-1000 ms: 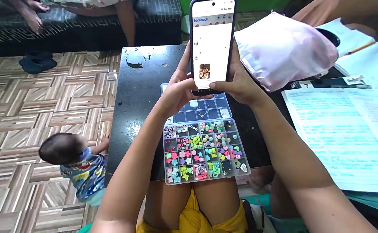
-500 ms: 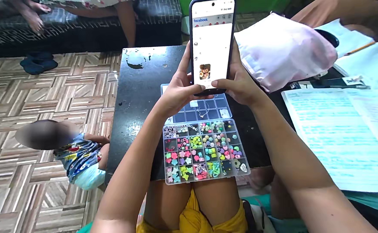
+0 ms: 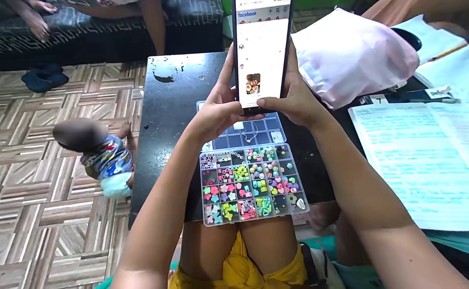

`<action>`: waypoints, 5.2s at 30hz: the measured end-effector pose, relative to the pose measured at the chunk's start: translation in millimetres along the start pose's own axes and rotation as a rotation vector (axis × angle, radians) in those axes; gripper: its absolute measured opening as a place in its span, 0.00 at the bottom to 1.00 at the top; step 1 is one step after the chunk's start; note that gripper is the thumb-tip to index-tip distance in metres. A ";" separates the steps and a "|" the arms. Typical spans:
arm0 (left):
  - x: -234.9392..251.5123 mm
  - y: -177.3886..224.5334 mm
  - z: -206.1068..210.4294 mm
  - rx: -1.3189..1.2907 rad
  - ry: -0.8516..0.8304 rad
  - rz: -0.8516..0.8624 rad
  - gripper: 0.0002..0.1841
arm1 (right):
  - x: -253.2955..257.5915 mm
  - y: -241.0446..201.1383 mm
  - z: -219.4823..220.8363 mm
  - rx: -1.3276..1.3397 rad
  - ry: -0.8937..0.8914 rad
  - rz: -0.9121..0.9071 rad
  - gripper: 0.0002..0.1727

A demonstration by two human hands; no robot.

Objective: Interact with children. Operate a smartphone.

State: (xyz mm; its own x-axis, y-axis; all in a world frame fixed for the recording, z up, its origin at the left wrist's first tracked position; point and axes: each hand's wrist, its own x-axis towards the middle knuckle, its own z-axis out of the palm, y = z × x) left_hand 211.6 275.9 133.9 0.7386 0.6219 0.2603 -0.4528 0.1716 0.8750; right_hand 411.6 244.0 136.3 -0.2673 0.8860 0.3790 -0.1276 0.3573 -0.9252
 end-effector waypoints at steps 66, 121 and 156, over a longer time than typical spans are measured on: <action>0.2 1.6 2.0 -0.048 0.033 0.028 0.47 | -2.2 -11.2 -7.3 0.245 -0.104 0.091 0.42; 0.9 0.2 4.6 -0.005 0.092 0.001 0.46 | -1.4 -1.5 1.4 0.059 -0.004 0.069 0.55; 1.2 -3.6 0.2 -0.092 0.186 -0.053 0.24 | -4.2 -4.0 -0.6 0.069 -0.049 0.143 0.60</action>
State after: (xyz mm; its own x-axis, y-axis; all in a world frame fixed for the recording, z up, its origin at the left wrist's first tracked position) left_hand 214.2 276.0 131.1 0.6615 0.7389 0.1279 -0.4660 0.2714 0.8422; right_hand 413.8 239.0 138.5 -0.3336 0.9102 0.2456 -0.1498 0.2060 -0.9670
